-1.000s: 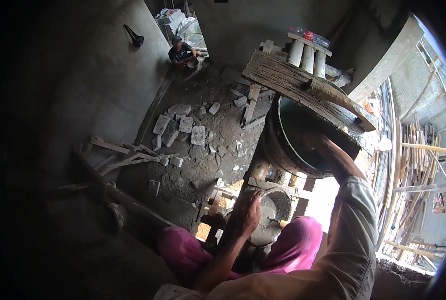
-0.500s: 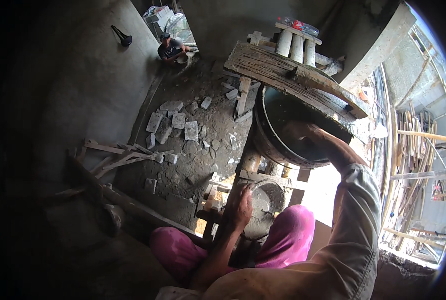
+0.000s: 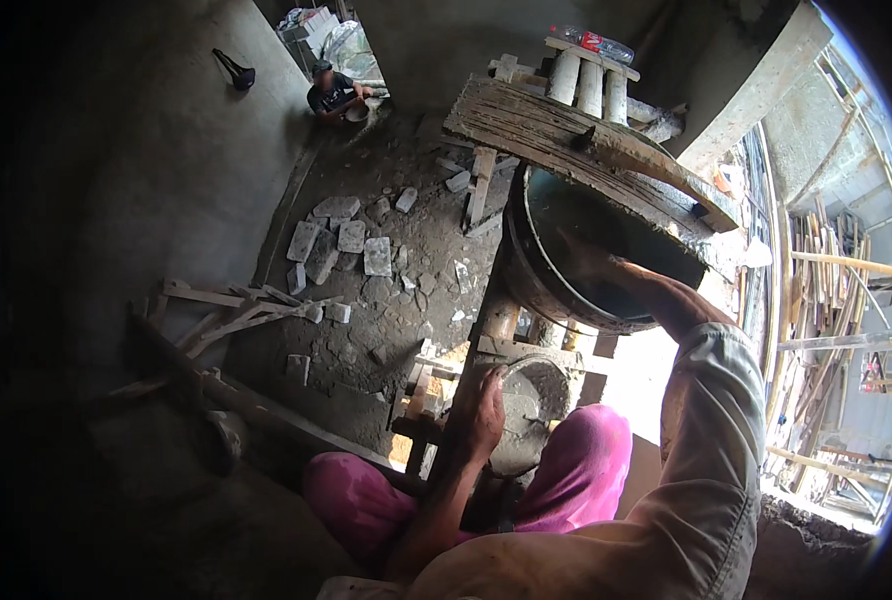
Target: The person applies mortar onto a wall using a trowel, mixes mortar in a bucket, applies additional mortar to the wall, and levels the plastered surface using a wooden straightedge.
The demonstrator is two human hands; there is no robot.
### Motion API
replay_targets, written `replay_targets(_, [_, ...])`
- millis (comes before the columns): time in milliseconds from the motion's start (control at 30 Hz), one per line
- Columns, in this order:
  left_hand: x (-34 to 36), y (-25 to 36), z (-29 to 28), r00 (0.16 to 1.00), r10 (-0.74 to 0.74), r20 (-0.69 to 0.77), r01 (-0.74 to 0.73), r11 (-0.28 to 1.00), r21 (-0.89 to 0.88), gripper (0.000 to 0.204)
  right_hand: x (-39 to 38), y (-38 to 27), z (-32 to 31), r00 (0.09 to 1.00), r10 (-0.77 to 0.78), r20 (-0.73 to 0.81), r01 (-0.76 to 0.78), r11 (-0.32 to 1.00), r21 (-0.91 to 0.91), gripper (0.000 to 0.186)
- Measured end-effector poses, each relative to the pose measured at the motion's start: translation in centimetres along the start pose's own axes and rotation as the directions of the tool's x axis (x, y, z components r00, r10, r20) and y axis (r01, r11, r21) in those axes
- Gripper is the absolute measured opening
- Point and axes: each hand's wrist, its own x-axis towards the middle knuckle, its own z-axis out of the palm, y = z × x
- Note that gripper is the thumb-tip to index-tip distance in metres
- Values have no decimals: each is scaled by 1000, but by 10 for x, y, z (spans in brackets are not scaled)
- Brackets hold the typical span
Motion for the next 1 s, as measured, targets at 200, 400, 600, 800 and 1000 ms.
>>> replay_targets(200, [4, 1, -5, 1000, 6, 5, -6, 1000, -2, 27, 3, -5, 4, 999, 9, 41, -12, 998, 58, 51])
replay_targets(400, [1, -4, 4, 1000, 20, -20, -20, 1000, 4, 27, -10, -7, 8, 994, 27, 104, -55, 959, 277, 51])
replay_targets(600, [5, 3, -7, 999, 0, 32, 1, 999, -47, 28, -101, -48, -66, 987, 75, 141, -154, 687, 710, 46])
replay_targets(800, [-9, -6, 17, 992, -110, 62, 111, 994, -9, 35, -212, -78, -90, 942, 320, -100, 24, 233, 972, 40])
replay_targets(1000, [21, 80, -18, 991, 135, -8, -135, 991, -6, 38, -297, -151, -76, 914, 166, -372, 350, 145, 925, 58])
